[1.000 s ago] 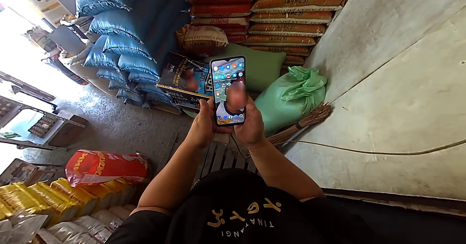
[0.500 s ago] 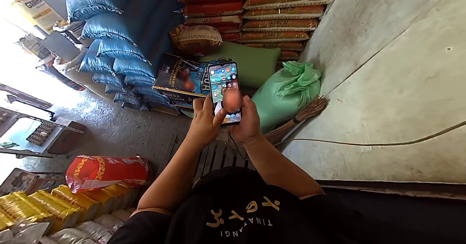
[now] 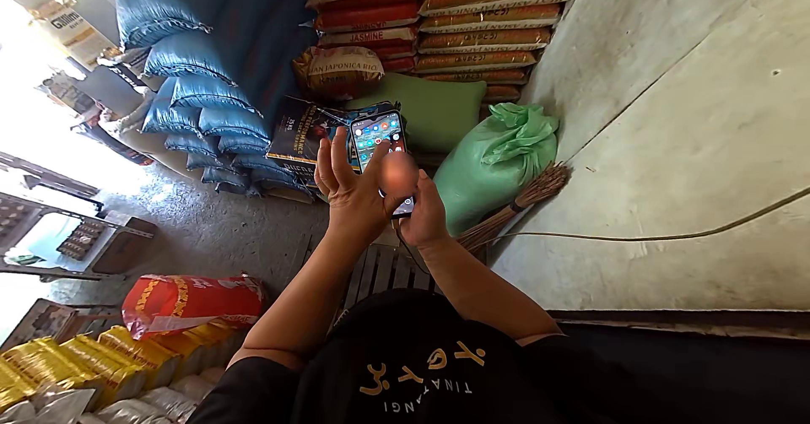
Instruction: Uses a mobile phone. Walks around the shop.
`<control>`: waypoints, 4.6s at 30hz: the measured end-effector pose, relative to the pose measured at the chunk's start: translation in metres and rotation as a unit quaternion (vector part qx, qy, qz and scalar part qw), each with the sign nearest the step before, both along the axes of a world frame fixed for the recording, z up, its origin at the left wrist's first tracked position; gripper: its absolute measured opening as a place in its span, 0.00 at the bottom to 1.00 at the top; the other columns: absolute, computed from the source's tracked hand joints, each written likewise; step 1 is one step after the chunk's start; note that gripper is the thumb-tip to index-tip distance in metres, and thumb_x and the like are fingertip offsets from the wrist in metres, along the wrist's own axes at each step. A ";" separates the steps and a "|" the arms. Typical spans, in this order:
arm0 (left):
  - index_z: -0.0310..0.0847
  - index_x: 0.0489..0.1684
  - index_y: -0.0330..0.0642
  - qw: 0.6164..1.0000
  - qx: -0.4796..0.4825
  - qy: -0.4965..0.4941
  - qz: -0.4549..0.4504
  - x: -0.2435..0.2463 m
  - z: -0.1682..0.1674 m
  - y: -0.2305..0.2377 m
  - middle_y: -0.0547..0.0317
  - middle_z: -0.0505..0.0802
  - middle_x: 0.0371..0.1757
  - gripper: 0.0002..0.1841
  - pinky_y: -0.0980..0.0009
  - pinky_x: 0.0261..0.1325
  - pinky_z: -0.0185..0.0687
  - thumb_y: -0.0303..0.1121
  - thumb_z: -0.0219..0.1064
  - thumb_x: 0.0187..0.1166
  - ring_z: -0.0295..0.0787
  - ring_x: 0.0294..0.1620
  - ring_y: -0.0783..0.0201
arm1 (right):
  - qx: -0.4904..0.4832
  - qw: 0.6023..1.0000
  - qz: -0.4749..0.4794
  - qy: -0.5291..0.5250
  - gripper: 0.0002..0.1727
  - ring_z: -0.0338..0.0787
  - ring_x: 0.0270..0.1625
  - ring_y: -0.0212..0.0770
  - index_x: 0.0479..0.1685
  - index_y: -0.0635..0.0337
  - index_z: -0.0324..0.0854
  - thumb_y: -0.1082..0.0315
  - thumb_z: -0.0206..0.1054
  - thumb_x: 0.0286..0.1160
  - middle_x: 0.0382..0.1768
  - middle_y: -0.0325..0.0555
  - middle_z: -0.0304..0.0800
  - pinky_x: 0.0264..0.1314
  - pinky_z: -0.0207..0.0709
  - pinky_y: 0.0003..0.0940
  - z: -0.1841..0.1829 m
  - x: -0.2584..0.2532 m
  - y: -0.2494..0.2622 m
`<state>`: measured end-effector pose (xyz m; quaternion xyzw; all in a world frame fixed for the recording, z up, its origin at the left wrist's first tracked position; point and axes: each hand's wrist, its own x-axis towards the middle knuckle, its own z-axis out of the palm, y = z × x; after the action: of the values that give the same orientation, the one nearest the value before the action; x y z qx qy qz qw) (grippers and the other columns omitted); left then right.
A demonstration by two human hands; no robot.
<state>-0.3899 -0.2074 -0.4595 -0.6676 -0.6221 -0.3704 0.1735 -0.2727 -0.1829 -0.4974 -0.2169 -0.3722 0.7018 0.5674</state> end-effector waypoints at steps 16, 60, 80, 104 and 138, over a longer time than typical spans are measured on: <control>0.79 0.77 0.59 0.998 0.060 -0.035 -0.010 -0.017 0.008 0.000 0.26 0.55 0.91 0.47 0.33 0.90 0.32 0.82 0.38 0.74 0.36 0.93 0.26 | -0.013 1.000 0.017 0.010 0.28 0.91 0.56 0.35 0.65 0.53 0.77 0.46 0.36 0.92 0.53 0.41 0.90 0.58 0.87 0.38 0.002 0.001 0.000; 0.81 0.67 0.63 0.979 0.177 0.010 -0.100 -0.022 -0.047 -0.029 0.59 0.58 0.91 0.40 0.56 0.94 0.27 0.78 0.36 0.78 0.34 0.96 0.60 | 0.034 0.997 -0.054 0.043 0.31 0.91 0.62 0.41 0.71 0.55 0.72 0.45 0.34 0.91 0.60 0.45 0.90 0.64 0.86 0.46 0.000 0.021 0.002; 0.80 0.72 0.64 0.984 0.112 0.039 -0.134 -0.011 -0.069 -0.029 0.62 0.56 0.93 0.40 0.55 0.93 0.23 0.79 0.41 0.76 0.33 0.96 0.59 | 0.024 0.997 -0.046 0.055 0.29 0.91 0.62 0.40 0.70 0.53 0.73 0.47 0.34 0.91 0.59 0.44 0.90 0.64 0.87 0.44 -0.004 0.015 0.009; 0.83 0.64 0.64 0.983 0.156 0.013 -0.101 -0.035 -0.052 -0.019 0.60 0.59 0.90 0.40 0.57 0.94 0.27 0.79 0.36 0.77 0.33 0.96 0.61 | 0.052 0.996 -0.045 0.060 0.30 0.91 0.62 0.42 0.70 0.55 0.73 0.45 0.36 0.91 0.60 0.45 0.90 0.65 0.86 0.46 -0.005 0.009 0.016; 0.77 0.79 0.60 0.987 0.153 0.035 -0.042 -0.032 0.005 0.006 0.37 0.56 0.90 0.49 0.50 0.91 0.30 0.82 0.31 0.74 0.41 0.93 0.45 | 0.076 0.995 -0.035 0.060 0.27 0.93 0.58 0.38 0.65 0.53 0.77 0.42 0.46 0.89 0.54 0.42 0.93 0.60 0.89 0.42 -0.003 0.013 0.013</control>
<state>-0.4214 -0.2011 -0.4545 -0.6711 -0.5234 -0.4446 0.2792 -0.2594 -0.1694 -0.5007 -0.1436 -0.3815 0.6628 0.6281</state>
